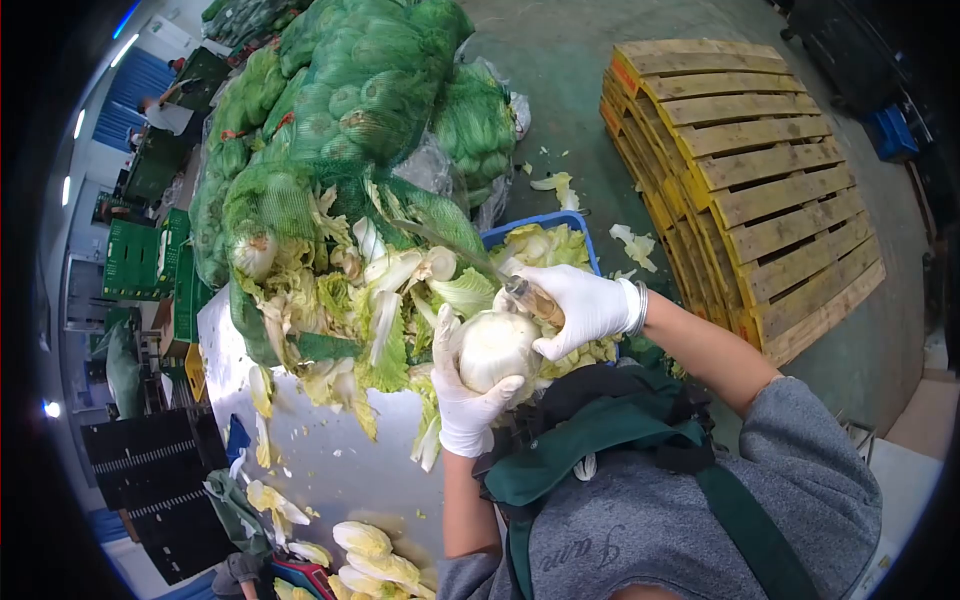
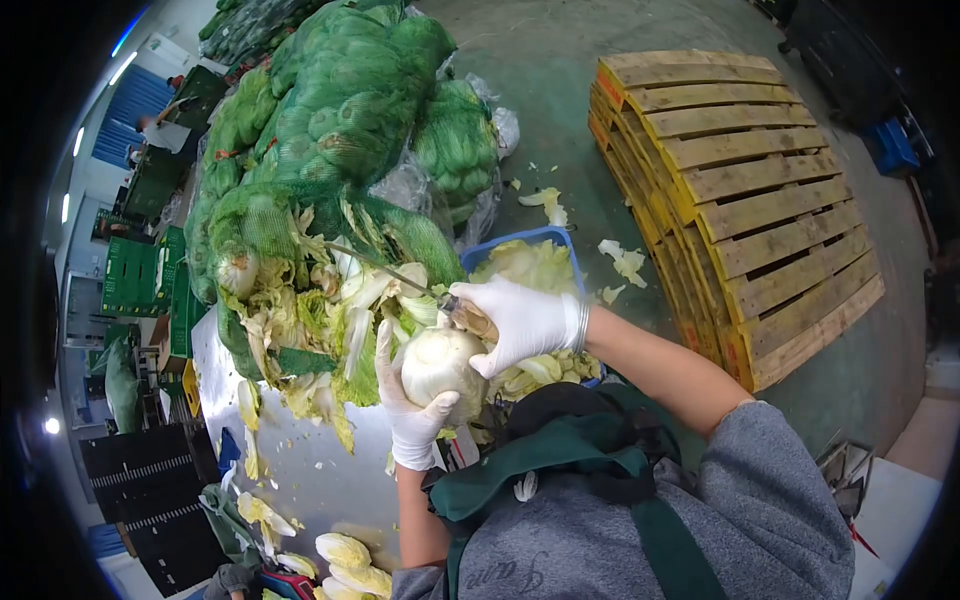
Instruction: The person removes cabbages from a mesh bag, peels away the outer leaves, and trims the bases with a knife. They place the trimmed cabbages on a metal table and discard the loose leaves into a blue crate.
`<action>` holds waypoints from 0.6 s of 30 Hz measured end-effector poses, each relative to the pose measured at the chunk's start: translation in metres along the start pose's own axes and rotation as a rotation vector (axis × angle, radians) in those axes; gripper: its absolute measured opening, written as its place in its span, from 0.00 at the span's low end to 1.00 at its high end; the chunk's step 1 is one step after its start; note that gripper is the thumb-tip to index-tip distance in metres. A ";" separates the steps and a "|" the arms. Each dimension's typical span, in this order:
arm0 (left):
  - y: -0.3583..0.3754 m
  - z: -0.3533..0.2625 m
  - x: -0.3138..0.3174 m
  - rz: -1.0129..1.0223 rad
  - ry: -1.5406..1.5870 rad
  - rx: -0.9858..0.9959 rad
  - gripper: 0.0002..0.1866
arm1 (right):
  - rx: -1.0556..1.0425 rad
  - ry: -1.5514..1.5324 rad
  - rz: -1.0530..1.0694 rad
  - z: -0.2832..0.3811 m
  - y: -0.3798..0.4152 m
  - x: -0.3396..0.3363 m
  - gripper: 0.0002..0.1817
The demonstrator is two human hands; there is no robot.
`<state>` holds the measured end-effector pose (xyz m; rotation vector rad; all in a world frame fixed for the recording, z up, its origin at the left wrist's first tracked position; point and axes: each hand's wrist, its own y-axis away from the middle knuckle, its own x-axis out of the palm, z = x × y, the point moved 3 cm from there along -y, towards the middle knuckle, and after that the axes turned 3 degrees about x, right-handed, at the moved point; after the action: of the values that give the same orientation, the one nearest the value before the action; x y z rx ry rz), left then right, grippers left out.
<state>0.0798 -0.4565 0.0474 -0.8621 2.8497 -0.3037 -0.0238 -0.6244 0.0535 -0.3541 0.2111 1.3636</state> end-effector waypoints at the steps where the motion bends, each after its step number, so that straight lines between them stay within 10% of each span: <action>1: 0.002 0.001 0.000 -0.007 0.016 -0.015 0.59 | 0.035 -0.068 -0.006 0.001 0.000 0.000 0.35; 6: 0.003 -0.012 0.006 -0.010 0.053 -0.034 0.57 | 0.135 -0.157 -0.206 -0.014 -0.003 0.007 0.26; 10: -0.001 0.002 0.003 -0.185 -0.063 0.034 0.55 | 0.148 -0.809 -0.263 0.001 0.011 0.021 0.27; 18: -0.003 0.003 0.009 -0.282 -0.272 0.043 0.52 | 0.237 -0.677 -0.434 -0.002 0.020 0.055 0.22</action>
<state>0.0747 -0.4643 0.0441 -1.1969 2.4654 -0.2561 -0.0324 -0.5712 0.0294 0.2583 -0.2557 0.9493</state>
